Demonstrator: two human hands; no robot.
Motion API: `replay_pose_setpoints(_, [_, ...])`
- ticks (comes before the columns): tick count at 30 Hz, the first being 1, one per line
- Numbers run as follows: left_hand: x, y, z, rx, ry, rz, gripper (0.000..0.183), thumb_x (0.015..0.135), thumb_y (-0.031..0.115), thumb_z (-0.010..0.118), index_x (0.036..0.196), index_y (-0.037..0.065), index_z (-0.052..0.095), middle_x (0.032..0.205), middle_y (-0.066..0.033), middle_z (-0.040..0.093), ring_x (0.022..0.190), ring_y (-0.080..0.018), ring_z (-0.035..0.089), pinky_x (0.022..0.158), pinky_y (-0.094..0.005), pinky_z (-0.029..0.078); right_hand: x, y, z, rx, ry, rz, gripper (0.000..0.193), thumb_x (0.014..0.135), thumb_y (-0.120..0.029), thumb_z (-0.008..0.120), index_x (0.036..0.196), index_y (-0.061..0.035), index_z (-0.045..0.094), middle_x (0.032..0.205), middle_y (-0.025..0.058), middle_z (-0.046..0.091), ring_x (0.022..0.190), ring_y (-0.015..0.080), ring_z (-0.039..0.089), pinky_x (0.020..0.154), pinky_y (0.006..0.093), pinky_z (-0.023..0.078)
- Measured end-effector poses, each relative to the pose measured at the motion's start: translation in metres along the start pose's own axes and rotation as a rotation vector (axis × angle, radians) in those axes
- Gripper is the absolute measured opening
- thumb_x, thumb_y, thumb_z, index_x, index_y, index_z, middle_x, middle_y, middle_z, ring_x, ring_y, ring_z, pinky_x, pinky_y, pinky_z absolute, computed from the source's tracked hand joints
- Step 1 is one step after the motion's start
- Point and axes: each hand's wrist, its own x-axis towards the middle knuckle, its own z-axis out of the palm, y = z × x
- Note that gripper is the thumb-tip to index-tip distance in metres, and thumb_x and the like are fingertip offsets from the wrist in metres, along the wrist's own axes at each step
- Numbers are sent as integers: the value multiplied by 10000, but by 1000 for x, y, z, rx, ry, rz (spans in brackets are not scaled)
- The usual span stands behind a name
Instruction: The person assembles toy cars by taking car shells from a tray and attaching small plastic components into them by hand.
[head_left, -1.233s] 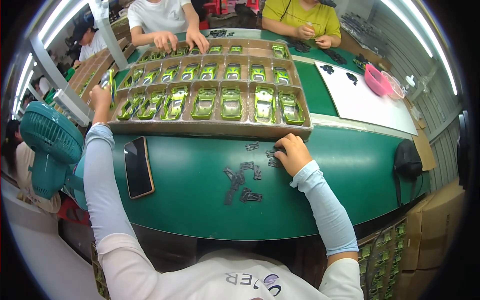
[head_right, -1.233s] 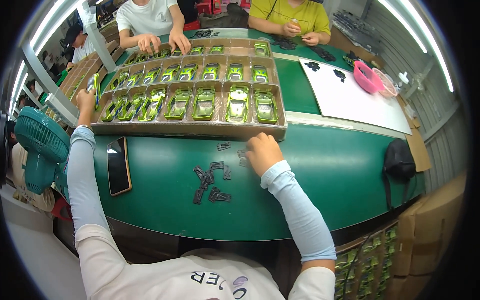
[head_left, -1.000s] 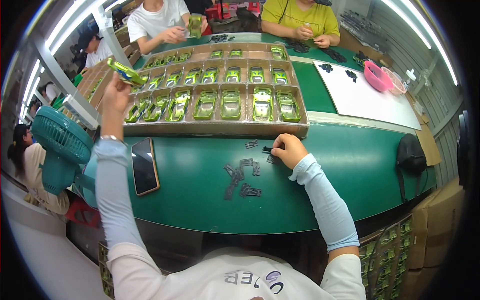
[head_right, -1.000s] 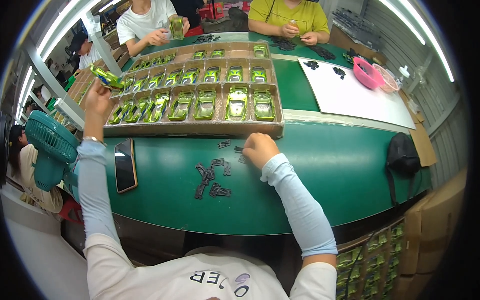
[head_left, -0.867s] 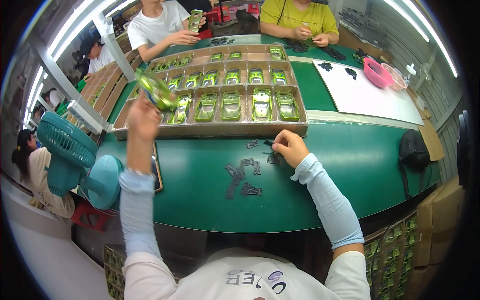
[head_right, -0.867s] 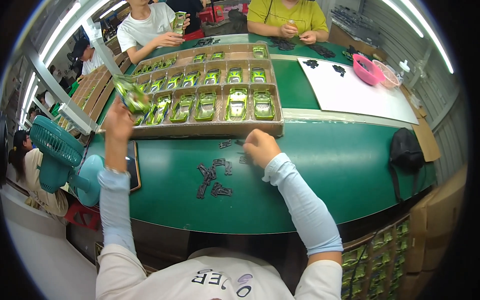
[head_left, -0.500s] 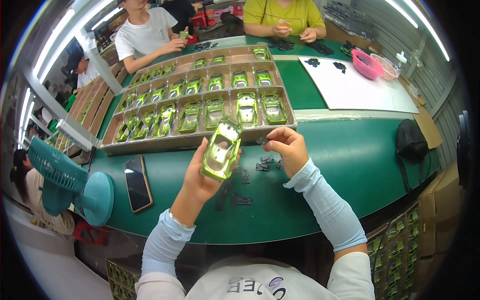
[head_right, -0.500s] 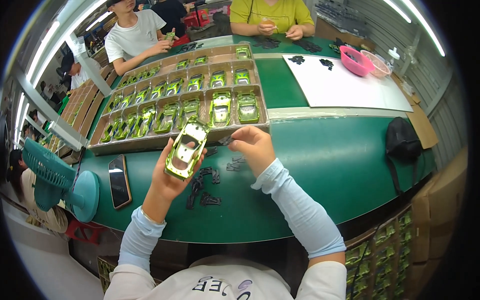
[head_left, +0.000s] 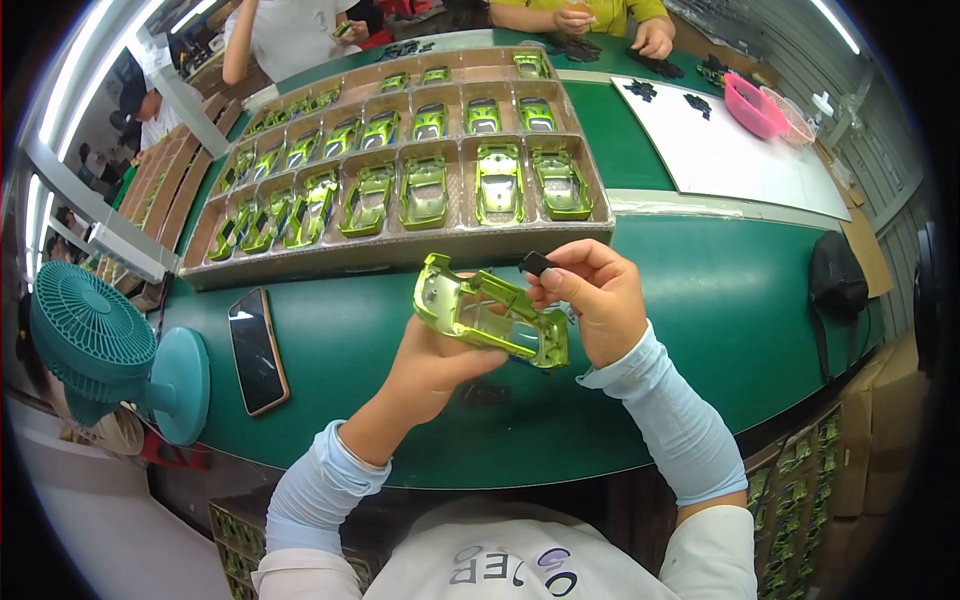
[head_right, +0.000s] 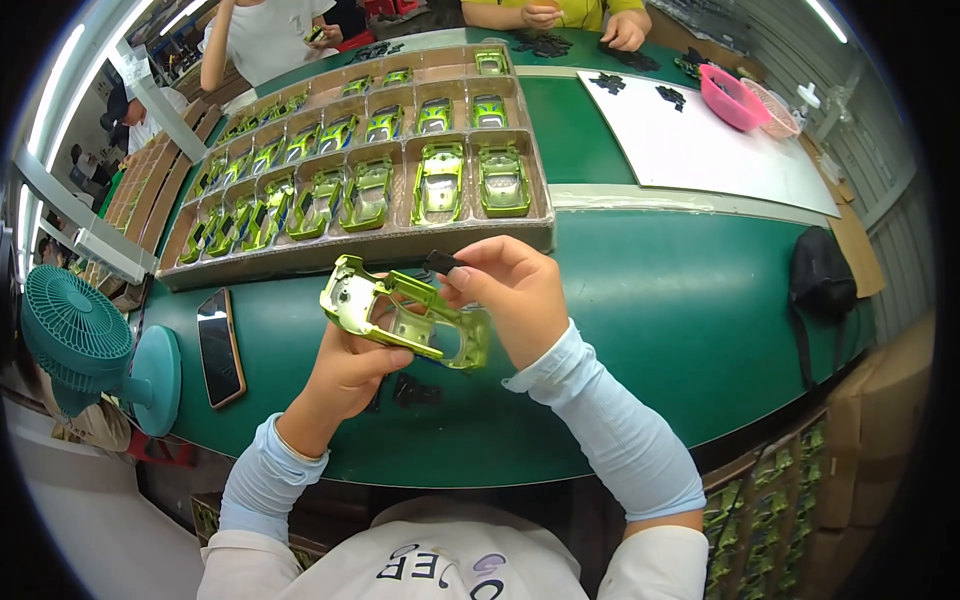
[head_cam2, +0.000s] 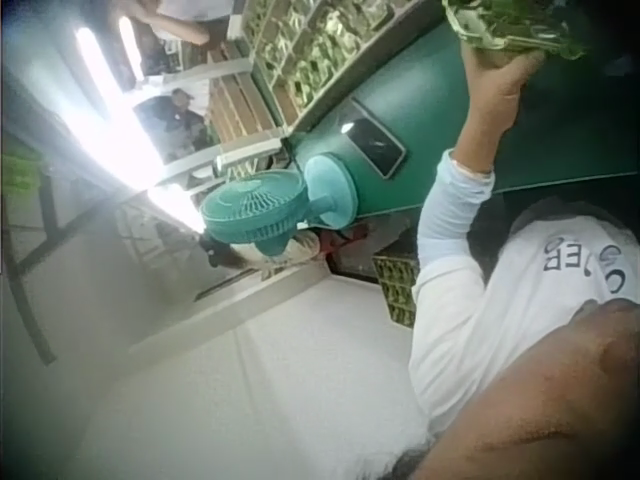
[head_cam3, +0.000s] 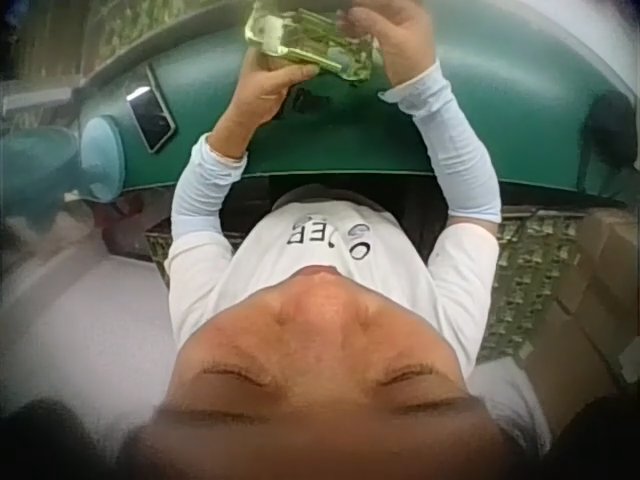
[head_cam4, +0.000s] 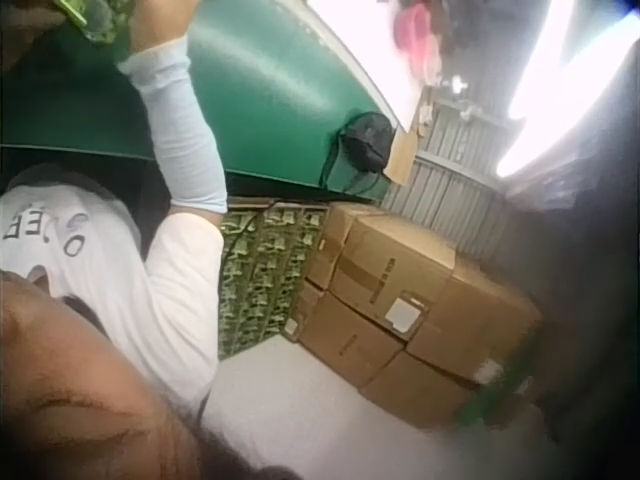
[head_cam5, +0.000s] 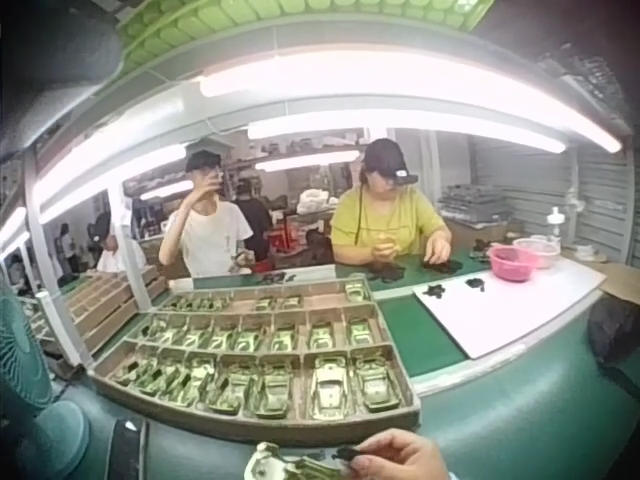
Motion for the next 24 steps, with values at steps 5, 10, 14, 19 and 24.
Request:
replay_pose_setpoints(5, [2, -10, 1, 159, 53, 115, 574, 629, -111, 623, 1110, 39, 347, 1034, -64, 440, 975, -149, 457, 813, -290, 423, -4, 13, 0, -391, -10, -320, 91, 705, 25, 598, 794, 32, 583, 810, 77, 579, 705, 126, 546, 629, 229, 450])
replay_pose_setpoints(10, [-2, -11, 5, 312, 39, 142, 589, 623, -64, 660, 1111, 53, 350, 1020, -59, 454, 954, -138, 465, 787, -278, 430, -8, 14, 8, -799, -10, -555, 97, 654, 19, 623, 743, 5, 588, 691, 87, 567, 578, 168, 558, 518, 243, 446])
replay_pose_setpoints(14, [-3, -12, 6, 391, 68, 148, 612, 601, -20, 700, 1104, 52, 358, 994, -62, 481, 922, -136, 488, 767, -267, 432, -9, 14, 8, -824, -24, -583, 95, 649, 26, 621, 733, 4, 583, 676, 93, 559, 561, 182, 553, 497, 252, 438])
replay_pose_setpoints(19, [-1, -14, 4, 437, 68, 198, 612, 598, -4, 711, 1099, 50, 363, 999, -65, 492, 918, -145, 500, 761, -270, 435, -8, 18, 7, -816, -16, -598, 96, 647, 28, 622, 731, 2, 584, 673, 96, 556, 557, 190, 551, 499, 256, 435])
replay_pose_setpoints(24, [-5, -8, 8, 440, 67, 207, 620, 596, 9, 721, 1103, 48, 366, 996, -65, 501, 915, -152, 506, 765, -270, 433, -11, 15, 12, -814, 1, -598, 92, 649, 21, 625, 728, 0, 584, 665, 96, 554, 548, 191, 548, 489, 257, 429])
